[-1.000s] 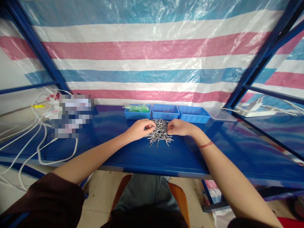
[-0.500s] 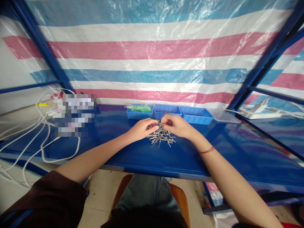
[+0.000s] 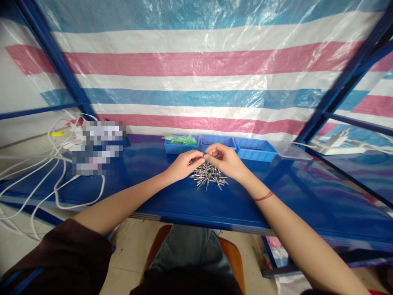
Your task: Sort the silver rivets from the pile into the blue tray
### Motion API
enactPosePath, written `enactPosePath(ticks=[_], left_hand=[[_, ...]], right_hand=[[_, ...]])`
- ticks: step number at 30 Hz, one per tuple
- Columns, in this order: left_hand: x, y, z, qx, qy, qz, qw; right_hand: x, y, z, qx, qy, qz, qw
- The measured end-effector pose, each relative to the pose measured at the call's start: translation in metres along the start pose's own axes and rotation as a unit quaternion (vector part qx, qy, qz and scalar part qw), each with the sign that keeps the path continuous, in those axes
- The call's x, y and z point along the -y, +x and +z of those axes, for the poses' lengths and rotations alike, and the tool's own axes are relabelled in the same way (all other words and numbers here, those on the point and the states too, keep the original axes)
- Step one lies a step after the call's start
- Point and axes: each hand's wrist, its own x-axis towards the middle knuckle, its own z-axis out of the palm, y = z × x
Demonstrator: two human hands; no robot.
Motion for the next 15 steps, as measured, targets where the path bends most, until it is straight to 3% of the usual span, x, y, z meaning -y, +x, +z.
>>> enactPosePath(ticks=[6,15], left_hand=[[0.000,0.000,0.001,-0.004,-0.027,-0.011,1.000],[-0.002,0.001,-0.001,-0.033,-0.026,-0.032,0.999]], right_hand=[[-0.002,0.000,0.008,-0.017,0.016,-0.001,1.000],[0.001,-0.002,-0.002,-0.004,-0.154,-0.114,0.982]])
